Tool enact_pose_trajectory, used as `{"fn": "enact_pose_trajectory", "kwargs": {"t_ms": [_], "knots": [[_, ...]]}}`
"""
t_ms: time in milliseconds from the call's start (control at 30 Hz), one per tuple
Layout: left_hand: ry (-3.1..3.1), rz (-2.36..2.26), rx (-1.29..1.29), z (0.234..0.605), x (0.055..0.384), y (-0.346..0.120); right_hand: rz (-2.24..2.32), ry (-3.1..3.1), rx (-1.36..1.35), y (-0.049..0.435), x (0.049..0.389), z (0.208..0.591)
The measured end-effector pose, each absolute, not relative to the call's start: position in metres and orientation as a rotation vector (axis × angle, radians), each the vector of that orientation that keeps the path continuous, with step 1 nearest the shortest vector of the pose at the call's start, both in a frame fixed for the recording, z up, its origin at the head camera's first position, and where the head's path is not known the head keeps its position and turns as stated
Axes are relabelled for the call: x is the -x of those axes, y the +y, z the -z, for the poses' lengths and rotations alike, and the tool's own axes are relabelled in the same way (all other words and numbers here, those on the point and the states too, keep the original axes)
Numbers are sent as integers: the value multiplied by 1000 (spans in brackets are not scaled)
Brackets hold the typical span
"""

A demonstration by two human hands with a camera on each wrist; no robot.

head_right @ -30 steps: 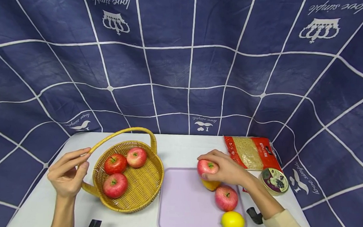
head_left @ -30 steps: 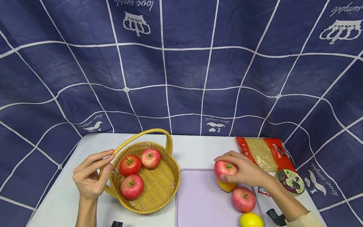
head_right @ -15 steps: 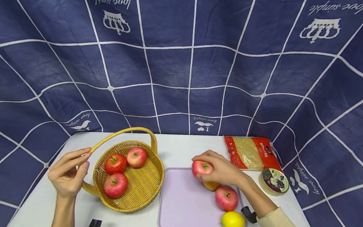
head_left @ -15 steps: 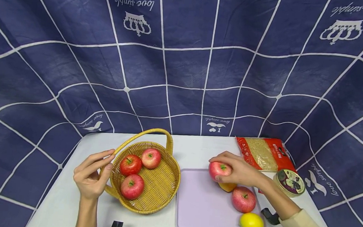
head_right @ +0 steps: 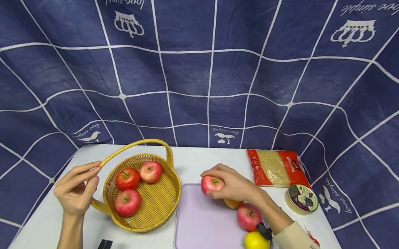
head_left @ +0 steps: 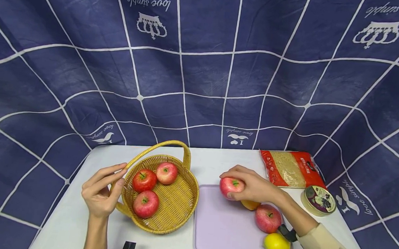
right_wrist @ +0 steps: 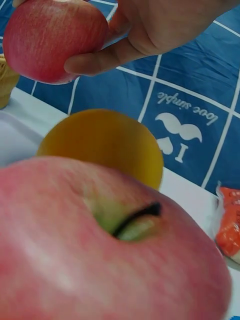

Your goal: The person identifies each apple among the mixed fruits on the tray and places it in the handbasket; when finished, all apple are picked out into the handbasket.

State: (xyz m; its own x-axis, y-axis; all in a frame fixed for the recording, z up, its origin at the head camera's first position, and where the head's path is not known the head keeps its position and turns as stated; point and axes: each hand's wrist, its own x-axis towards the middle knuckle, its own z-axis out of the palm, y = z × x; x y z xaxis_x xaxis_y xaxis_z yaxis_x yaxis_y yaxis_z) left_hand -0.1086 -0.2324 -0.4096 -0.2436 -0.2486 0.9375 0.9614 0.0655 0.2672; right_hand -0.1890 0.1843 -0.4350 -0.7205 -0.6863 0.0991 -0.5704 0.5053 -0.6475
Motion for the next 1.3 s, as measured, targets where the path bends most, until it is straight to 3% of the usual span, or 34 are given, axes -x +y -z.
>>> {"fn": "enact_pose_trajectory", "kwargs": {"t_ms": [1300], "knots": [[-1269,1409,817,410,109,-233,1048,2366,1313,106,191,425]]}}
